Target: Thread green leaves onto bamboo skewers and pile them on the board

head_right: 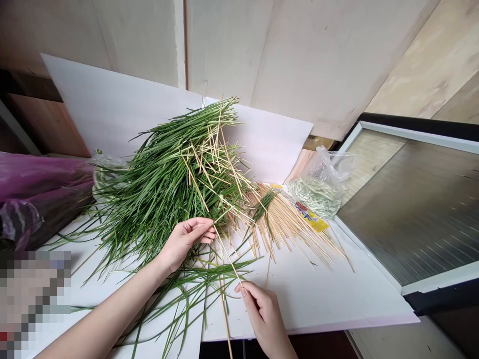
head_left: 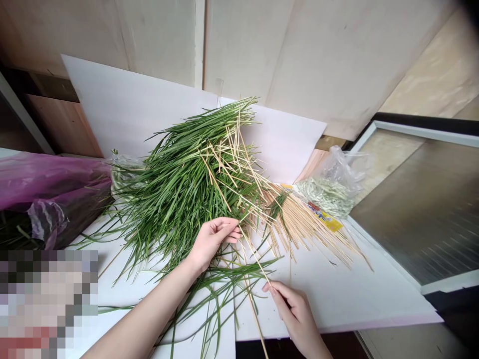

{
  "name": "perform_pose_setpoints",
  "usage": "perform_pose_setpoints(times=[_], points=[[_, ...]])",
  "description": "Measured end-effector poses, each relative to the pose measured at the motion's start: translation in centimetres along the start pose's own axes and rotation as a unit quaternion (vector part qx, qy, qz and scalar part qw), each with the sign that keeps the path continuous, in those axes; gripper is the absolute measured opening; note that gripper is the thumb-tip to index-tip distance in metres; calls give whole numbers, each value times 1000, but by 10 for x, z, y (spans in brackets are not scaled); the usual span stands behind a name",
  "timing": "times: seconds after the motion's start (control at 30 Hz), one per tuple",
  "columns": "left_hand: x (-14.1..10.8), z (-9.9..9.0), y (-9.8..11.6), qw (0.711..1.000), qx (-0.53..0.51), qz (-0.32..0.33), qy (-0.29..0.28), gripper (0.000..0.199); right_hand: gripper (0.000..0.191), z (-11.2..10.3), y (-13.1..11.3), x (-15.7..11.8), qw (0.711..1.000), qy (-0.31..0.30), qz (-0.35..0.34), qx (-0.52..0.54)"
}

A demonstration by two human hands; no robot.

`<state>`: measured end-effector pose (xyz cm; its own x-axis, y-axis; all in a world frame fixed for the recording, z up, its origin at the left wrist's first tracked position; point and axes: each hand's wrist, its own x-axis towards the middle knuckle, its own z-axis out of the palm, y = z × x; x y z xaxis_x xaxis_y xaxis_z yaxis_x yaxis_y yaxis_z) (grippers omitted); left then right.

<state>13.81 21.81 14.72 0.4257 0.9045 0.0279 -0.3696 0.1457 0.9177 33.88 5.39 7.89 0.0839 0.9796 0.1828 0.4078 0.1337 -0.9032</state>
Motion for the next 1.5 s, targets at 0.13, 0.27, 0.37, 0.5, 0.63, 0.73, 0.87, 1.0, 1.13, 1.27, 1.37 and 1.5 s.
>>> perform_pose_setpoints(times=[0.13, 0.27, 0.37, 0.5, 0.63, 0.73, 0.87, 1.0, 1.13, 1.27, 1.37, 1.5], points=[[0, 0, -1, 1000, -5, -9, 9, 37, 36, 0, 1, 0, 1000, -8, -6, -3], [0, -1, -2, 1000, -13, -16, 12, 35, 35, 0, 3, 1, 1000, -15, -25, -2], [1, -2, -2, 999, -22, -26, 12, 34, 35, 0, 2, 2, 999, -14, -32, -2], [1, -1, 0, 999, -23, -31, 5, 32, 35, -1, -4, 1, 1000, -7, -22, -4], [-1, 1, 1, 999, -22, -35, -1, 32, 35, 0, -8, 0, 1000, 4, -19, 1], [-2, 1, 0, 999, -15, -42, -9, 33, 35, 1, -7, 0, 1000, 12, -20, 6], [-4, 3, -2, 998, 8, -51, -28, 35, 35, 2, -5, 0, 999, 15, -30, 6], [-7, 8, -7, 994, 68, -58, -56, 37, 35, 1, -3, -1, 999, 16, -32, 1], [-12, 15, -15, 987, 118, -59, -95, 39, 37, 1, -4, -1, 999, 19, -27, -5], [-17, 22, -25, 980, 150, -37, -129, 41, 39, 0, -6, 0, 999, 26, -30, -20], [-22, 26, -31, 975, 168, -24, -147, 40, 39, -1, -6, 0, 999, 21, -33, -26], [-26, 29, -38, 962, 211, -37, -167, 37, 37, -1, -5, 0, 999, 10, -36, -30]])
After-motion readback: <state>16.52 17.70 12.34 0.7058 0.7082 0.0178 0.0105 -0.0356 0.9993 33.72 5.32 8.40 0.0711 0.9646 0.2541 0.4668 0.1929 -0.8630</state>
